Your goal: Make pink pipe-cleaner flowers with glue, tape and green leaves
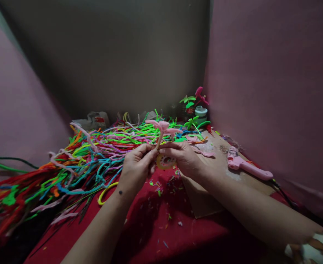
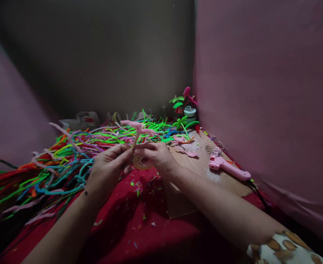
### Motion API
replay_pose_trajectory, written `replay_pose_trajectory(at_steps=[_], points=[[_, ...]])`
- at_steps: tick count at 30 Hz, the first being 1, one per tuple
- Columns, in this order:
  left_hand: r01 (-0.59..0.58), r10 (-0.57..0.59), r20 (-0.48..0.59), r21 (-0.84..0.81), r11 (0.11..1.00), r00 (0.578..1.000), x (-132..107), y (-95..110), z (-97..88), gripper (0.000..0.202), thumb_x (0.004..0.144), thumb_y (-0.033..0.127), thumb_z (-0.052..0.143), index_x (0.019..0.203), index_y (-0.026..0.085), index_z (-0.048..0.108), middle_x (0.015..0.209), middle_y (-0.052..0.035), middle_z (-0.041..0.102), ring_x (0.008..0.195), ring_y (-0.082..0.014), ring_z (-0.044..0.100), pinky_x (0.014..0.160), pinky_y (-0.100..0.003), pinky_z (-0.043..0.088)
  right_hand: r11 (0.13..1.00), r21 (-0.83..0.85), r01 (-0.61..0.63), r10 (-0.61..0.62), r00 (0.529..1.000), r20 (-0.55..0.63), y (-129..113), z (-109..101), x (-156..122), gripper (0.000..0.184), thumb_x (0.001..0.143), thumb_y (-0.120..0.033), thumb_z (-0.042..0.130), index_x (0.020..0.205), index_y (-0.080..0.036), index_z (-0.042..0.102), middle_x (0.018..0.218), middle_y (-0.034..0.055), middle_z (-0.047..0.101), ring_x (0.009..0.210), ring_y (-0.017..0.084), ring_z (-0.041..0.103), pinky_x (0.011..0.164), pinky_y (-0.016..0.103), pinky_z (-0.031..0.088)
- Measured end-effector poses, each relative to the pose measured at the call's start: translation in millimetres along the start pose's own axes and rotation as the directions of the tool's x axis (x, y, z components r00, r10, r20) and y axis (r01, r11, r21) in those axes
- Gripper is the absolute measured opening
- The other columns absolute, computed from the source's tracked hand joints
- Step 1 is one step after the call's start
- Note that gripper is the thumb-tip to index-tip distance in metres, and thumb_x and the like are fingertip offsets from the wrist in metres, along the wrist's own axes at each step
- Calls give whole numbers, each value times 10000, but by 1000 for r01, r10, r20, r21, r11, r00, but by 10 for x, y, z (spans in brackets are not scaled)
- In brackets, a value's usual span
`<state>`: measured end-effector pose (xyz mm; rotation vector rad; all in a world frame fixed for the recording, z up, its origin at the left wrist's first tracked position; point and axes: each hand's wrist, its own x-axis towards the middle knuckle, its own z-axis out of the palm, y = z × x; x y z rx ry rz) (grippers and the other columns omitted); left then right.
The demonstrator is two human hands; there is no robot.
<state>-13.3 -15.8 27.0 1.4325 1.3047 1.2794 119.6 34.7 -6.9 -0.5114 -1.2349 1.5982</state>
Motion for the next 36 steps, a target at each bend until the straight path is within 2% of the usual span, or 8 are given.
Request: replay_pose_trajectory(at_steps=[2, 5, 8, 13, 22, 29, 32, 36], points=[[56, -52, 46, -86, 995, 998, 4, 10, -18, 195, 776, 330, 591, 683, 166, 542, 374, 72, 430, 311, -40, 305, 337, -149, 238, 1000, -7, 11, -11, 1000, 13, -13, 4, -2, 173, 651, -294, 731, 799, -206, 741, 660, -17, 649, 543, 87, 479, 630, 286, 411], [71, -58, 91, -145, 987, 994, 17, -23, -34, 195, 783, 333, 594, 701, 161, 549, 369, 67, 445, 309, -39, 314, 332, -143, 247, 1000, -11, 3, -3, 1000, 8, -15, 2, 10, 175, 633, -296, 746, 785, -208, 742, 620, -30, 636, 509, 77, 452, 638, 289, 415], [49, -34, 87, -170, 984, 996, 19, -49, -30, 182, 791, 311, 595, 702, 161, 544, 386, 68, 448, 314, -35, 319, 333, -141, 253, 999, 27, -18, 18, 1000, 0, 9, -8, 29, 173, 624, -287, 754, 775, -205, 739, 594, -33, 632, 487, 75, 445, 600, 278, 402], [73, -52, 91, -242, 967, 994, -3, -13, -18, 185, 786, 290, 604, 679, 155, 536, 422, 66, 441, 315, -25, 306, 319, -136, 230, 985, 160, -59, 59, 998, 8, 15, 2, 23, 158, 608, -258, 762, 745, -190, 723, 673, -10, 667, 539, 94, 516, 608, 281, 405], [124, -80, 148, -322, 939, 986, -2, 4, -26, 178, 782, 275, 608, 686, 136, 551, 532, 35, 524, 307, -6, 305, 300, -137, 246, 991, 133, -34, 33, 999, 6, 23, -5, 27, 126, 607, -214, 758, 695, -180, 674, 629, -24, 636, 506, 85, 500, 540, 251, 393], [246, -159, 318, -259, 934, 935, 56, -39, -96, 259, 790, 341, 579, 621, 152, 523, 321, 72, 395, 235, -38, 282, 269, -154, 264, 971, 202, -127, 111, 990, 90, 7, -2, 32, 194, 577, -165, 750, 760, -161, 688, 718, 2, 669, 631, 127, 586, 670, 299, 455], [157, -116, 246, -152, 976, 962, 68, -45, -72, 282, 813, 372, 548, 638, 152, 529, 349, 55, 451, 264, -47, 341, 297, -156, 292, 984, 159, -77, 71, 997, 42, 26, -12, 39, 151, 593, -199, 751, 721, -160, 682, 656, -13, 642, 578, 103, 545, 628, 277, 429], [3, -3, 94, 0, 1000, 996, 65, -43, -21, 187, 753, 331, 625, 772, 152, 574, 532, 47, 554, 371, -53, 437, 362, -162, 344, 993, 122, -2, 7, 999, -43, 39, -13, 40, 157, 606, -235, 755, 742, -196, 687, 597, -32, 620, 584, 116, 535, 625, 280, 419]])
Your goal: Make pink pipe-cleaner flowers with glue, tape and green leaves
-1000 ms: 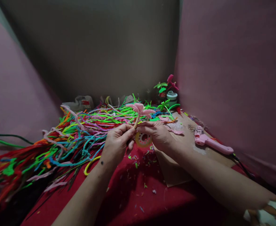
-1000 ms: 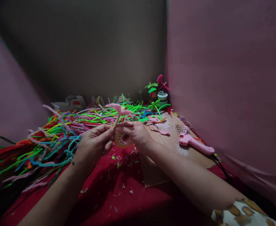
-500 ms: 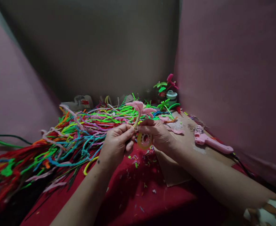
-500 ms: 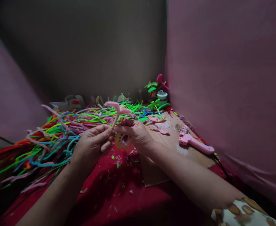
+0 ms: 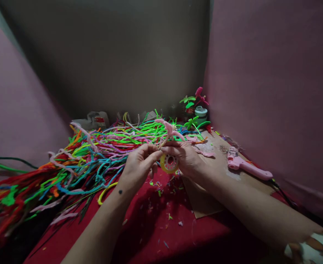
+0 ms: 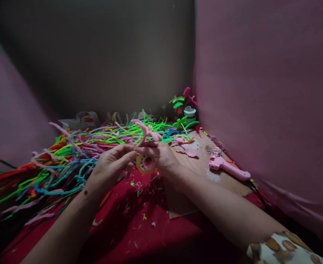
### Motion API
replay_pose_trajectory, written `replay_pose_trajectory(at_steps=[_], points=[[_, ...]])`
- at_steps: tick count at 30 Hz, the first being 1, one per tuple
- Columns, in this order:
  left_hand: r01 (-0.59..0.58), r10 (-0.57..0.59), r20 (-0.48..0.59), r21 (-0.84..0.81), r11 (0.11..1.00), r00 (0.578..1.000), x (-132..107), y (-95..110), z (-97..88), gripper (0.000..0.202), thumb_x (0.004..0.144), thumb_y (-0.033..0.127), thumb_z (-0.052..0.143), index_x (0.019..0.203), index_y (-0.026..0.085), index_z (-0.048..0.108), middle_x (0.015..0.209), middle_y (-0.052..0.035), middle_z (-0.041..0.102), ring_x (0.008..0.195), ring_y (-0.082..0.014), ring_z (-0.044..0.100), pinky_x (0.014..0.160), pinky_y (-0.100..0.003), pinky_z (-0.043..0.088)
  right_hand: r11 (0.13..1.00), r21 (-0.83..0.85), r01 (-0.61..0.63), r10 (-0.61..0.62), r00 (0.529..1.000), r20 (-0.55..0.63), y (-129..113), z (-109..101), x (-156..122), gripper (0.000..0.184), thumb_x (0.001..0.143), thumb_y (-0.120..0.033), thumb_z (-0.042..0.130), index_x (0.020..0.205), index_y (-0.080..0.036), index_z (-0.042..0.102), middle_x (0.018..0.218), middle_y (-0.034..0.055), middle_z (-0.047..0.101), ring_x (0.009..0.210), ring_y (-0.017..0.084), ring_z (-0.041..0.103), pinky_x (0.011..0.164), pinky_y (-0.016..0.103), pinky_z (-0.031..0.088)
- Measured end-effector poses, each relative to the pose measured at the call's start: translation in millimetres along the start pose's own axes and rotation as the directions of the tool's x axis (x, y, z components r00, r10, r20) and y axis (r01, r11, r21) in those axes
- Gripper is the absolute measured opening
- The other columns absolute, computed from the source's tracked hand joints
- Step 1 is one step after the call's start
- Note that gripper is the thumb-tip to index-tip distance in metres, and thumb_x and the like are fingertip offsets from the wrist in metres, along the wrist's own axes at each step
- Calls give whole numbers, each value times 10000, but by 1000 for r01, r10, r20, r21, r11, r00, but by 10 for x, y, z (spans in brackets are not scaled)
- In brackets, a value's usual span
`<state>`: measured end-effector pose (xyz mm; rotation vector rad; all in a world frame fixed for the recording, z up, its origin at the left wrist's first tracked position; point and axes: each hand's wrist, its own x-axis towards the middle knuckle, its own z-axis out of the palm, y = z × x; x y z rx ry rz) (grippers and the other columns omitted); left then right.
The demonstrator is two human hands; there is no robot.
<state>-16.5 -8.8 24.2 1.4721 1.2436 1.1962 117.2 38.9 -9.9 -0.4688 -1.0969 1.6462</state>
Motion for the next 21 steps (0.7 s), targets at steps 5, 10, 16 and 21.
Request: replay_pose_trajectory(at_steps=[5, 10, 16, 21], points=[[-132, 145, -81, 144, 981, 986, 17, -76, 27, 122, 751, 260, 607, 802, 150, 625, 630, 30, 560, 499, -61, 461, 467, -169, 375, 999, -46, 26, -27, 999, -33, -1, 0, -2, 120, 629, -255, 747, 716, -203, 683, 575, -32, 601, 561, 116, 523, 609, 278, 419], [-241, 280, -165, 221, 945, 946, 34, -174, 35, 108, 759, 255, 611, 830, 173, 609, 638, 36, 543, 546, -77, 472, 515, -185, 386, 993, -87, 82, -88, 994, -66, 28, -1, 8, 113, 639, -252, 742, 725, -217, 676, 519, -48, 544, 492, 99, 455, 527, 253, 393], [-301, 387, -213, 348, 888, 897, 2, -214, 42, 84, 786, 255, 591, 765, 179, 622, 685, 15, 571, 585, -85, 506, 534, -185, 403, 991, -78, 104, -107, 993, -42, -21, 49, -32, 119, 638, -244, 739, 717, -205, 659, 622, -35, 581, 533, 90, 450, 508, 234, 378], [-218, 261, -204, 211, 953, 944, -20, -151, 68, 78, 776, 243, 575, 746, 179, 609, 556, 43, 525, 442, -64, 445, 417, -174, 344, 978, -140, 153, -155, 988, -3, -29, 31, -34, 140, 659, -225, 720, 793, -225, 682, 655, -34, 598, 565, 97, 467, 530, 240, 380]])
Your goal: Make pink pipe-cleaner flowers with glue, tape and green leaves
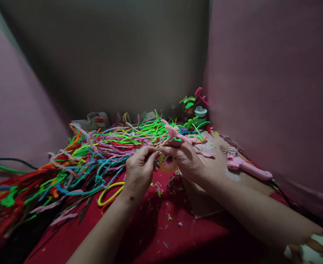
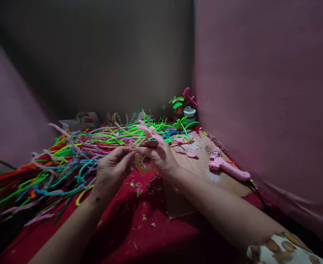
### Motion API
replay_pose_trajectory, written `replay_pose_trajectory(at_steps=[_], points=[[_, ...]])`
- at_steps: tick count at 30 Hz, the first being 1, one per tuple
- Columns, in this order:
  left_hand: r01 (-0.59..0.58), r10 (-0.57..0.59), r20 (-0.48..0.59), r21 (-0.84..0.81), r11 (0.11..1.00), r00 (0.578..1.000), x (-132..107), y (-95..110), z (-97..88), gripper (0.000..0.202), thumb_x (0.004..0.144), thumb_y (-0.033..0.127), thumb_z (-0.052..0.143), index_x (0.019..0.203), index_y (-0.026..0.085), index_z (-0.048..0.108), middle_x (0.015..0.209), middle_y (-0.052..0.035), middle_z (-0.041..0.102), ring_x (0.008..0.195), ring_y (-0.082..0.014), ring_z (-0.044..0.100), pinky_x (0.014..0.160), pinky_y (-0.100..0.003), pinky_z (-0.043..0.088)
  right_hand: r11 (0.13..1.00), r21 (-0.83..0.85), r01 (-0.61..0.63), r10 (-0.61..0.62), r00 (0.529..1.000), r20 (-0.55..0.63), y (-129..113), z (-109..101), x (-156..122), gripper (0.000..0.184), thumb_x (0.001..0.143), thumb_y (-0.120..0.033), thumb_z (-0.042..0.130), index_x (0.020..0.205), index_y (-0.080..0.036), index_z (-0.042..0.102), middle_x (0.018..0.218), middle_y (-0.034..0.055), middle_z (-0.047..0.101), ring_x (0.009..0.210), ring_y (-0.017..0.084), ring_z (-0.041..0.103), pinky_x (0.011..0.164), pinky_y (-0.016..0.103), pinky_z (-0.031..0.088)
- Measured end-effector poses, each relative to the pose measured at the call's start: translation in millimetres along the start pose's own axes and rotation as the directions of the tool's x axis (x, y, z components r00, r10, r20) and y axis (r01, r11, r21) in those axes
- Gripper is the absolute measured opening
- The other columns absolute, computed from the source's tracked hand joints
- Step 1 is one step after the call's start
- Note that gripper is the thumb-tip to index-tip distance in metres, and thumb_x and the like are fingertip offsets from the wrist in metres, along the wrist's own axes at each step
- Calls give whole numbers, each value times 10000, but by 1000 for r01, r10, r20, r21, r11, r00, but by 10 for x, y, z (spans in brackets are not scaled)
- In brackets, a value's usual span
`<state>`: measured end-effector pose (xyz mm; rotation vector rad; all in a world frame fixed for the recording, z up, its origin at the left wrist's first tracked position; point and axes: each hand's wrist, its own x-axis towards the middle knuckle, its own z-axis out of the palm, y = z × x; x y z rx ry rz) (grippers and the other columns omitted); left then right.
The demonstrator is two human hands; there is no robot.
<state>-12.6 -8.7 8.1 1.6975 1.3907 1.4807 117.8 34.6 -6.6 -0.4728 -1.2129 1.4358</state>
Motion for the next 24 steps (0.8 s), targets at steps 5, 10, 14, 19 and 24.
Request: replay_pose_trajectory(at_steps=[5, 10, 14, 19, 24], points=[[207, -200, 70, -116, 972, 977, -10, 123, -2, 85, 770, 239, 564, 714, 176, 567, 432, 68, 479, 353, -49, 377, 366, -157, 297, 997, 0, -76, 76, 997, -27, 42, -19, 35, 125, 630, -247, 738, 749, -225, 707, 594, -25, 597, 512, 100, 447, 511, 257, 359], [257, -234, 134, -187, 948, 963, 10, 152, -31, 107, 765, 238, 573, 686, 170, 546, 395, 67, 480, 318, -39, 354, 337, -140, 274, 989, -20, -144, 144, 989, -25, 0, -11, 39, 176, 594, -290, 764, 728, -193, 706, 587, -23, 590, 500, 97, 462, 511, 264, 358], [289, -221, 268, -246, 925, 938, 36, 110, -82, 147, 787, 304, 572, 739, 169, 541, 413, 49, 528, 294, -62, 404, 314, -156, 307, 991, -19, -133, 133, 991, -8, -2, -13, 25, 152, 609, -283, 756, 718, -193, 700, 550, -29, 568, 494, 101, 469, 493, 258, 364], [292, -204, 342, -228, 929, 917, 45, 88, -106, 186, 828, 333, 534, 742, 169, 517, 438, 40, 556, 311, -74, 450, 349, -174, 355, 998, 2, -70, 70, 997, 22, 48, -16, 9, 110, 661, -291, 726, 721, -202, 698, 559, -25, 583, 471, 87, 442, 492, 254, 377], [200, -181, 194, -83, 976, 964, 63, 127, -95, 188, 774, 337, 598, 740, 169, 522, 546, 36, 562, 419, -75, 490, 407, -175, 377, 996, -36, -81, 79, 995, -61, -3, -2, 3, 106, 656, -270, 726, 644, -191, 657, 525, -39, 541, 470, 83, 423, 494, 251, 367]])
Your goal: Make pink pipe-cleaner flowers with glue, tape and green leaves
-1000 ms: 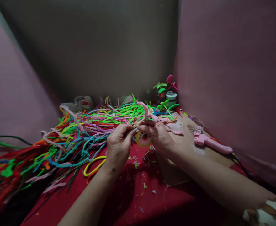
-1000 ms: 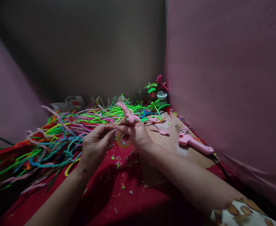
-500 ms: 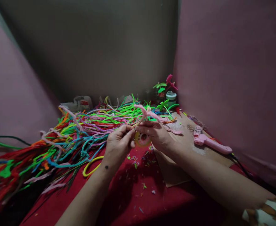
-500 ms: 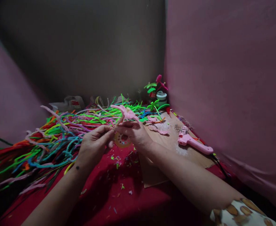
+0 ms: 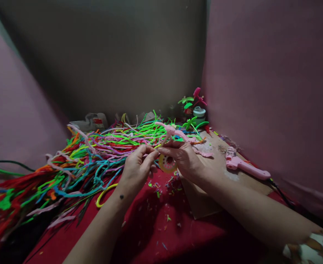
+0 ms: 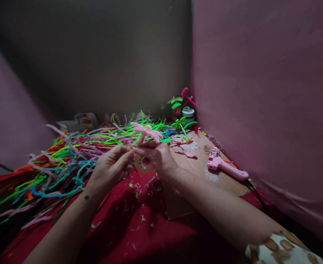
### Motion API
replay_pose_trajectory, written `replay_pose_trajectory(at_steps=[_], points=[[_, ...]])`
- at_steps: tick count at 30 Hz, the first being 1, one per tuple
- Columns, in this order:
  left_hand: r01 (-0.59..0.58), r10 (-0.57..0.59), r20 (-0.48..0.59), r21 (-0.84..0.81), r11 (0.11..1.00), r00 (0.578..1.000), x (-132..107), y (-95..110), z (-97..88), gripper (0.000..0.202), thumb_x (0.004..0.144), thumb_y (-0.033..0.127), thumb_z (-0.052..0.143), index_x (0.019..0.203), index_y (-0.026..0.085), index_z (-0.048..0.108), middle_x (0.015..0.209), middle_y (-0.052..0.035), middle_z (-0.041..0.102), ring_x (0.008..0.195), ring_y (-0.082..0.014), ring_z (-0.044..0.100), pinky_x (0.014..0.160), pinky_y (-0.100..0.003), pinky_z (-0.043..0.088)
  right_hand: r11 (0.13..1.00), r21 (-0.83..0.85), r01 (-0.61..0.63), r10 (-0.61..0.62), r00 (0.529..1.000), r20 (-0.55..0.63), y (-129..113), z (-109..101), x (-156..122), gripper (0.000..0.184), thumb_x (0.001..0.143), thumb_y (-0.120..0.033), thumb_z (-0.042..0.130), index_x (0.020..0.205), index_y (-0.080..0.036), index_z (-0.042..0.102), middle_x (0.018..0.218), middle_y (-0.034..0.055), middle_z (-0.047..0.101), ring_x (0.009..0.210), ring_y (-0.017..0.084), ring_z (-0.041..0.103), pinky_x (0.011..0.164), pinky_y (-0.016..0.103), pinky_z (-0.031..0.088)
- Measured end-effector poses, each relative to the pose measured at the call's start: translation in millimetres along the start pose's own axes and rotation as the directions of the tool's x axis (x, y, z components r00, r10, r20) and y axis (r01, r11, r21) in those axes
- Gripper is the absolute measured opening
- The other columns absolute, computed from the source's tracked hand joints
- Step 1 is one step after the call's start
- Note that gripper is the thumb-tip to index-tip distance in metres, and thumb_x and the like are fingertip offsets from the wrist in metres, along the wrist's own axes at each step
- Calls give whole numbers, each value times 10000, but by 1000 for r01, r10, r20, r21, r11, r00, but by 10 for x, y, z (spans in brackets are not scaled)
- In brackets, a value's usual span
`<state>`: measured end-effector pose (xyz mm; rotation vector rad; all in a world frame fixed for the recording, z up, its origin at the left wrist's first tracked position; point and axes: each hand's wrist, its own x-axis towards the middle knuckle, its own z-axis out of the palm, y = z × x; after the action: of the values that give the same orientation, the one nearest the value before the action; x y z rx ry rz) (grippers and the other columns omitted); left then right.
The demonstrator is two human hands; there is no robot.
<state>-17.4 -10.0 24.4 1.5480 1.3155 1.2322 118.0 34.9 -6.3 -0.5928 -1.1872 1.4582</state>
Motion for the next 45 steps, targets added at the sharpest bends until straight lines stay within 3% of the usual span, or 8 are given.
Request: replay_pose_trajectory(at_steps=[8, 14, 19, 29, 33, 38, 41, 45], points=[[70, -76, -66, -91, 993, 995, -13, 41, -1, 180, 684, 279, 661, 637, 160, 535, 438, 73, 433, 366, -40, 339, 365, -155, 246, 999, -41, 14, -13, 1000, 19, -80, 23, -9, 86, 625, -241, 732, 669, -206, 666, 541, -38, 541, 537, 107, 448, 559, 271, 382], [140, -145, -11, -177, 974, 989, -36, 20, 8, 202, 714, 318, 643, 670, 160, 525, 427, 62, 472, 336, -43, 354, 343, -148, 262, 992, 113, -57, 52, 997, 49, -32, -12, 12, 117, 589, -237, 734, 692, -197, 696, 620, -14, 625, 542, 109, 498, 595, 288, 396], [166, -160, 46, -217, 962, 986, -11, -19, -20, 223, 722, 345, 642, 681, 164, 517, 407, 66, 480, 306, -43, 347, 313, -149, 265, 989, 111, -101, 101, 995, 4, -54, -25, 17, 110, 551, -201, 750, 645, -192, 693, 633, -5, 640, 566, 114, 518, 609, 286, 410], [194, -168, 115, -283, 939, 979, 26, -79, -50, 262, 715, 379, 649, 668, 159, 516, 379, 57, 498, 278, -47, 357, 301, -158, 294, 990, 80, -117, 109, 989, 100, -150, -14, 26, 152, 544, -177, 739, 670, -181, 654, 676, -6, 623, 623, 133, 536, 710, 339, 437], [174, -163, 59, -307, 936, 985, 32, -56, -65, 254, 706, 355, 666, 658, 156, 516, 372, 71, 454, 290, -33, 336, 310, -144, 273, 993, -16, -113, 114, 992, 50, -191, 9, 3, 170, 525, -185, 743, 672, -170, 659, 653, -7, 618, 611, 130, 541, 697, 342, 440], [214, -193, 93, -431, 877, 977, 4, -23, -67, 200, 711, 304, 680, 786, 194, 530, 459, 104, 404, 323, -8, 259, 329, -119, 208, 968, -250, 34, -26, 999, 36, -204, 18, -31, 89, 600, -181, 668, 688, -178, 669, 677, -2, 616, 636, 133, 523, 641, 306, 426], [188, -157, 105, -430, 883, 982, -21, 14, -33, 213, 716, 298, 678, 860, 223, 541, 472, 110, 394, 317, -7, 223, 320, -122, 161, 877, -448, 172, -146, 985, 94, -206, 21, -70, 81, 654, -147, 611, 710, -175, 664, 724, 11, 622, 666, 136, 525, 626, 287, 418], [123, -145, -46, -317, 940, 988, -52, 61, 35, 149, 729, 280, 653, 722, 171, 553, 436, 96, 372, 327, -5, 255, 324, -121, 179, 701, -663, 262, -287, 955, 74, -183, 58, -128, 103, 695, -134, 579, 747, -171, 660, 675, 7, 609, 598, 119, 496, 579, 268, 388]])
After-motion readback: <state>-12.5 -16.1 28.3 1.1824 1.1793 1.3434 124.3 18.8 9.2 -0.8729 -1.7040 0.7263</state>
